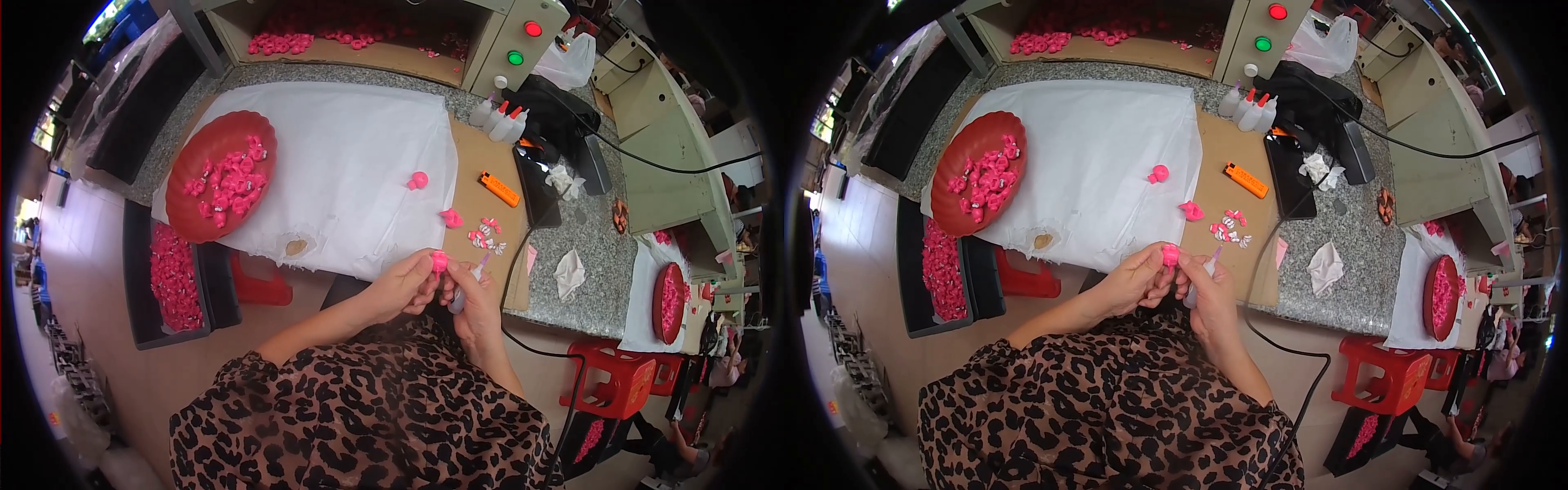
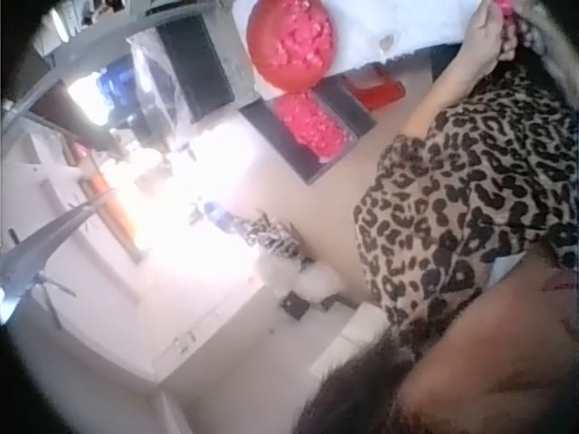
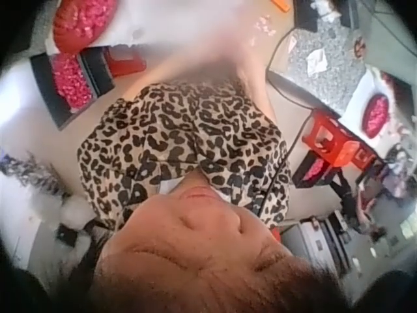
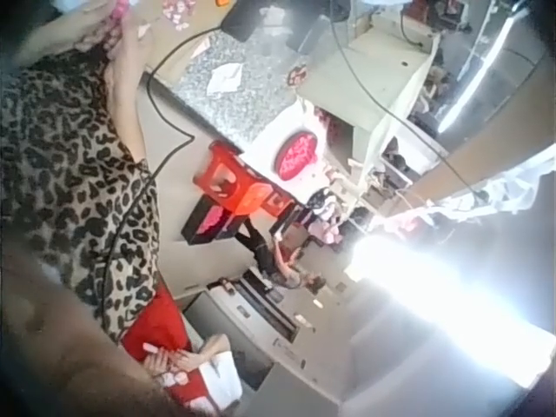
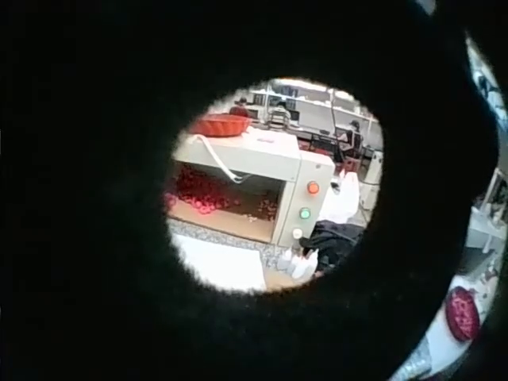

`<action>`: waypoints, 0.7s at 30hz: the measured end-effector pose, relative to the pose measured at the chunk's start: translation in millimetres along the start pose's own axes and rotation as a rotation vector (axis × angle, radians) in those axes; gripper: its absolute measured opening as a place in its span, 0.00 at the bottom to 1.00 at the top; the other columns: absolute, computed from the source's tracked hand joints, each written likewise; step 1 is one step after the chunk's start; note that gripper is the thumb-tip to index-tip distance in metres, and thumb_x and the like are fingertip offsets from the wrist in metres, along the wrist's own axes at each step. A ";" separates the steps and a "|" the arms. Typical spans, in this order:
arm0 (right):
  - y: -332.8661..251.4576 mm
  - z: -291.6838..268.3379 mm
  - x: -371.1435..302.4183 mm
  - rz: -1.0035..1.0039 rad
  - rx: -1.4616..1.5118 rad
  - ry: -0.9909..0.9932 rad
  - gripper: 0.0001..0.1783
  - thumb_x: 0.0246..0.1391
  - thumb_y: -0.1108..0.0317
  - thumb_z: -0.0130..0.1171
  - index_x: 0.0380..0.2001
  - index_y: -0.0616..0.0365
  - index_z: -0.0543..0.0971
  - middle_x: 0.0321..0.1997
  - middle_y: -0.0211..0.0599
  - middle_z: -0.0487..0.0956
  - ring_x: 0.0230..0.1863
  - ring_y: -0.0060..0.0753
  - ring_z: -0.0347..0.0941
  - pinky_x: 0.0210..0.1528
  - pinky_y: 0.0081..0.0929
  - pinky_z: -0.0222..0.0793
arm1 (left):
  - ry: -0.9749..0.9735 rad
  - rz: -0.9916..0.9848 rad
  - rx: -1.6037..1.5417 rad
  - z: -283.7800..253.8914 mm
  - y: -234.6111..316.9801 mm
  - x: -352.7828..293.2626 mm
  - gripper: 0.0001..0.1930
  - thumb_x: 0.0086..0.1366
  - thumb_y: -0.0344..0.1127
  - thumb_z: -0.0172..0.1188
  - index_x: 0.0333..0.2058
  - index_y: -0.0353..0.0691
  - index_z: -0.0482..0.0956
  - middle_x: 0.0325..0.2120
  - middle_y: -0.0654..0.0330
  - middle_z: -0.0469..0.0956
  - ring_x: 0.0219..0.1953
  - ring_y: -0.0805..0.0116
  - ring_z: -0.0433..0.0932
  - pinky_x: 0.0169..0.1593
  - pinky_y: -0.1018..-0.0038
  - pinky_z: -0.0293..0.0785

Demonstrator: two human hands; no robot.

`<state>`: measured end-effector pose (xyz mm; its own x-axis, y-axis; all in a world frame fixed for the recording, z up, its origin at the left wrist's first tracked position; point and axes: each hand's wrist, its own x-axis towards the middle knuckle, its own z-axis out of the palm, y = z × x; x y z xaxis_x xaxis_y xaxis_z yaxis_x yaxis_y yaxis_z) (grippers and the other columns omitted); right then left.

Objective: Apply glue to small fabric flowers and stick them onto a fabric base.

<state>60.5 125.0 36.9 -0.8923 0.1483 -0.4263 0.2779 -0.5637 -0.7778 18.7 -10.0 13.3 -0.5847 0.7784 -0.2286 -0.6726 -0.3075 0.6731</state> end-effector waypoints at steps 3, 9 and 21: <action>1.4 -0.6 1.1 -0.008 0.016 -0.009 0.08 0.46 0.66 0.56 0.21 0.58 0.70 0.17 0.30 0.70 0.16 0.18 0.63 0.18 0.15 0.58 | 0.006 0.009 0.046 -0.3 0.8 0.3 0.18 0.64 0.47 0.34 0.46 0.42 0.60 0.20 0.68 0.58 0.17 0.82 0.56 0.16 0.87 0.51; -0.6 1.0 -1.1 0.093 0.034 -0.064 0.08 0.47 0.66 0.54 0.23 0.59 0.70 0.16 0.28 0.67 0.18 0.19 0.63 0.19 0.16 0.59 | 0.135 0.132 0.144 -0.8 22.3 -15.3 0.17 0.64 0.43 0.39 0.46 0.40 0.63 0.20 0.65 0.62 0.16 0.82 0.58 0.18 0.87 0.57; -4.3 -10.8 5.1 0.035 0.052 -0.017 0.12 0.49 0.64 0.43 0.34 0.60 0.65 0.23 0.34 0.67 0.24 0.28 0.65 0.24 0.26 0.65 | 1.561 0.215 1.784 -102.8 142.1 -82.7 0.15 0.57 0.42 0.48 0.41 0.43 0.70 0.29 0.50 0.70 0.32 0.53 0.69 0.34 0.61 0.66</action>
<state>58.6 136.9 33.1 -0.8885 0.1137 -0.4445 0.2906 -0.6102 -0.7371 -75.1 -174.3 55.6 -0.9071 -0.2732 0.3203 -0.1897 0.9445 0.2683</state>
